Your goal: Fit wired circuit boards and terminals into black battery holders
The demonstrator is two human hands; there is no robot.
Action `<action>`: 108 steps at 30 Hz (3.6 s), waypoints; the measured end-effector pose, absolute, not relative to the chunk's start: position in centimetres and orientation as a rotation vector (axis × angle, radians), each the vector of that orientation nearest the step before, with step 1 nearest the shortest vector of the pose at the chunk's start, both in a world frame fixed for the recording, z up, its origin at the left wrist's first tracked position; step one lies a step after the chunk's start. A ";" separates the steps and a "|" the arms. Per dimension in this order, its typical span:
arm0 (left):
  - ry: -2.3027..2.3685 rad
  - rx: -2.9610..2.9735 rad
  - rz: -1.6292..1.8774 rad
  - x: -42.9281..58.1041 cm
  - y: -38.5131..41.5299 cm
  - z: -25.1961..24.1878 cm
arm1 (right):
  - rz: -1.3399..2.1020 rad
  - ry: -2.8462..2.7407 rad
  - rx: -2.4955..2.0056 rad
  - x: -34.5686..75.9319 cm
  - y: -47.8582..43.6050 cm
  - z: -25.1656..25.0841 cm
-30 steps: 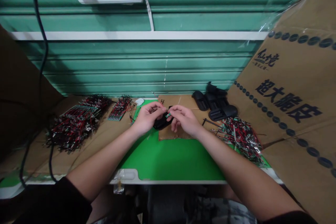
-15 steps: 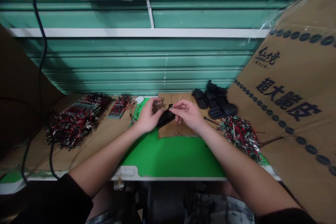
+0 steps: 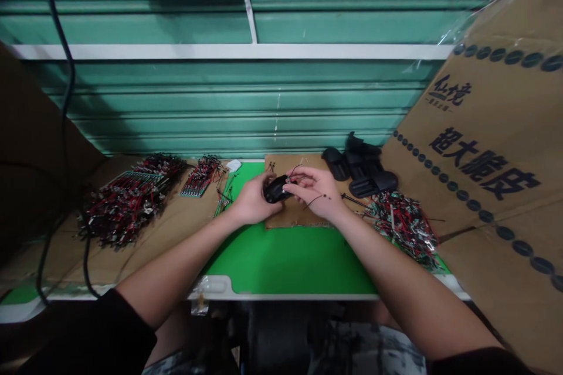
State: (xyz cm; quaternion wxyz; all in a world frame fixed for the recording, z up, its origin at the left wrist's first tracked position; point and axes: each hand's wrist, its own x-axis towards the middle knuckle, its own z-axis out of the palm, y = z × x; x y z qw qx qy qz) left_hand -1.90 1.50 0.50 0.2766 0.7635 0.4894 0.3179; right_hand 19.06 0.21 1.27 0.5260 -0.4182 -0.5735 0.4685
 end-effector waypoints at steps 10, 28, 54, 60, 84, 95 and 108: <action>1.007 1.155 1.113 -0.3 1.8 0.7 | 0.726 -1.540 -0.910 18.8 -0.4 2.1; 0.809 0.923 0.991 -0.2 1.0 1.8 | 0.984 -1.601 -0.930 18.9 -0.5 1.1; 0.847 0.974 0.967 -0.3 1.2 1.2 | 0.216 -2.054 -0.818 19.8 -0.8 2.1; 0.832 1.001 0.975 -0.3 1.3 0.9 | 0.245 -2.049 -0.812 19.7 -0.8 2.0; 0.871 1.086 0.988 -0.3 1.2 0.6 | 0.246 -2.050 -0.704 19.6 -0.9 1.8; 0.839 1.105 1.070 -0.1 1.2 0.8 | 0.482 -1.822 -0.906 19.1 -0.7 1.1; 0.798 1.133 1.022 -0.1 0.6 0.9 | 1.269 -1.482 -1.095 17.7 -0.9 0.1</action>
